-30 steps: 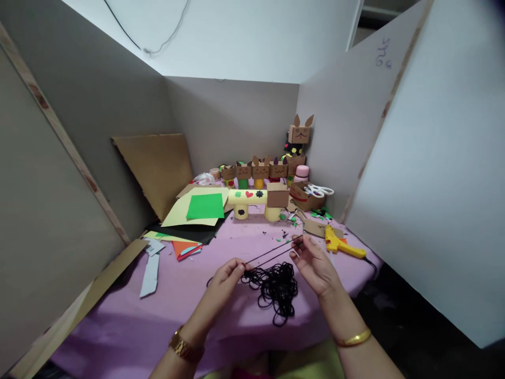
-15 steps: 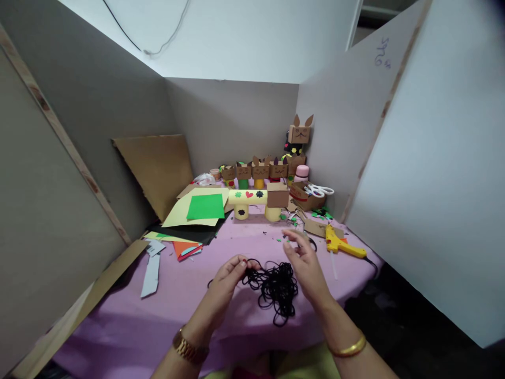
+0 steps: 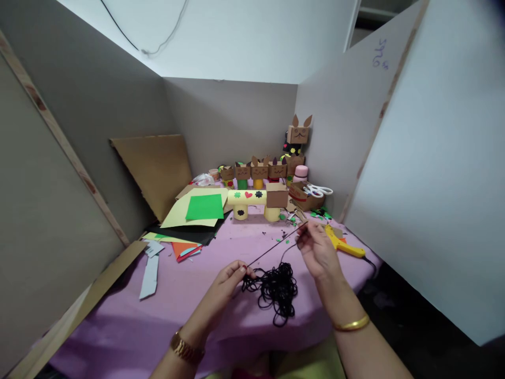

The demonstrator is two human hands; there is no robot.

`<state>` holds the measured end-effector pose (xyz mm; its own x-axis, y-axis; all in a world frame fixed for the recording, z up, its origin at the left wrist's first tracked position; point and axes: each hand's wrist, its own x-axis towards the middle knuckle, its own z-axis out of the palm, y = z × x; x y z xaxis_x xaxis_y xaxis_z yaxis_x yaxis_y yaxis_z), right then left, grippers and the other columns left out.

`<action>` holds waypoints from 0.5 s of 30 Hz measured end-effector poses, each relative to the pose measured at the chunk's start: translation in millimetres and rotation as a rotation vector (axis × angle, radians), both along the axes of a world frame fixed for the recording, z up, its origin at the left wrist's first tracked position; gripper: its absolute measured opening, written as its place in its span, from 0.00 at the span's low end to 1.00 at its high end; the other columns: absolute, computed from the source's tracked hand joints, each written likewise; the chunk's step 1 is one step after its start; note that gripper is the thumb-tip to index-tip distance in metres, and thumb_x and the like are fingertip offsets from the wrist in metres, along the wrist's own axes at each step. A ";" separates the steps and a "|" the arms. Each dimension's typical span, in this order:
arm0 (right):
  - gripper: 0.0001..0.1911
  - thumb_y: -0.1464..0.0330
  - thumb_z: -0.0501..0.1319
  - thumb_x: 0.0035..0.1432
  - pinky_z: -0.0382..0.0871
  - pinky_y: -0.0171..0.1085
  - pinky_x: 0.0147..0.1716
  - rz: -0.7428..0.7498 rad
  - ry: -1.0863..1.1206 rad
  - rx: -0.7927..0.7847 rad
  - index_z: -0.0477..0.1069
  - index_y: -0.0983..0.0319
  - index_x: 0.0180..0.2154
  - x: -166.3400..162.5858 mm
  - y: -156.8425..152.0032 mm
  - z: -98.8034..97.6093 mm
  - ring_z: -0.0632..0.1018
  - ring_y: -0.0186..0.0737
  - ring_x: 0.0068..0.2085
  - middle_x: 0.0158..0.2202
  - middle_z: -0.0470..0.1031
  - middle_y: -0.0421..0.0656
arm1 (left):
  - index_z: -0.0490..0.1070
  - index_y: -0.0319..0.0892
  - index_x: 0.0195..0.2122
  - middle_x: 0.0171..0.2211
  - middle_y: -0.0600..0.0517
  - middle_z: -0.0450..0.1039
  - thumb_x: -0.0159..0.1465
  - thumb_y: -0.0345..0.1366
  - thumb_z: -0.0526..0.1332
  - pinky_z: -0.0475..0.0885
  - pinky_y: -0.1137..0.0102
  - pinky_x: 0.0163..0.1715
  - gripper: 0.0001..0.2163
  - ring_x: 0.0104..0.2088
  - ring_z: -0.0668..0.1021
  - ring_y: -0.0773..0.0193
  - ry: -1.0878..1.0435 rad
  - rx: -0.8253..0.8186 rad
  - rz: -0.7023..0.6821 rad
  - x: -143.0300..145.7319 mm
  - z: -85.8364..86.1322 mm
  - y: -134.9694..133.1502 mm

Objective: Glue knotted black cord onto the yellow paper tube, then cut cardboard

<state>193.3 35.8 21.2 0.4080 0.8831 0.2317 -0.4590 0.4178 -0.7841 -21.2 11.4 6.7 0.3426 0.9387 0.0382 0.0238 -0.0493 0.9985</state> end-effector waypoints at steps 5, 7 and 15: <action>0.13 0.62 0.69 0.44 0.62 0.28 0.18 -0.092 0.216 0.047 0.65 0.58 0.24 34.8 2.5 16.1 0.70 0.27 0.19 0.18 0.70 0.31 | 0.71 0.41 0.28 0.30 0.51 0.71 0.59 0.42 0.56 0.63 0.70 0.37 0.11 0.34 0.70 0.63 -0.037 -0.036 0.035 -4.0 -14.4 6.4; 0.12 0.64 0.68 0.46 0.64 0.26 0.18 -0.128 0.260 0.086 0.66 0.59 0.25 45.5 1.5 26.1 0.71 0.26 0.20 0.20 0.73 0.30 | 0.71 0.41 0.29 0.30 0.51 0.71 0.59 0.41 0.56 0.63 0.71 0.35 0.10 0.32 0.70 0.64 -0.048 -0.050 0.046 -5.3 -18.3 8.8; 0.04 0.66 0.62 0.54 0.71 0.32 0.32 -0.023 0.116 0.367 0.70 0.56 0.28 52.7 -14.8 77.8 0.78 0.32 0.39 0.42 0.77 0.34 | 0.70 0.41 0.28 0.27 0.53 0.69 0.57 0.43 0.59 0.64 0.71 0.32 0.10 0.29 0.70 0.65 -0.079 -0.097 0.078 -8.2 -27.7 12.7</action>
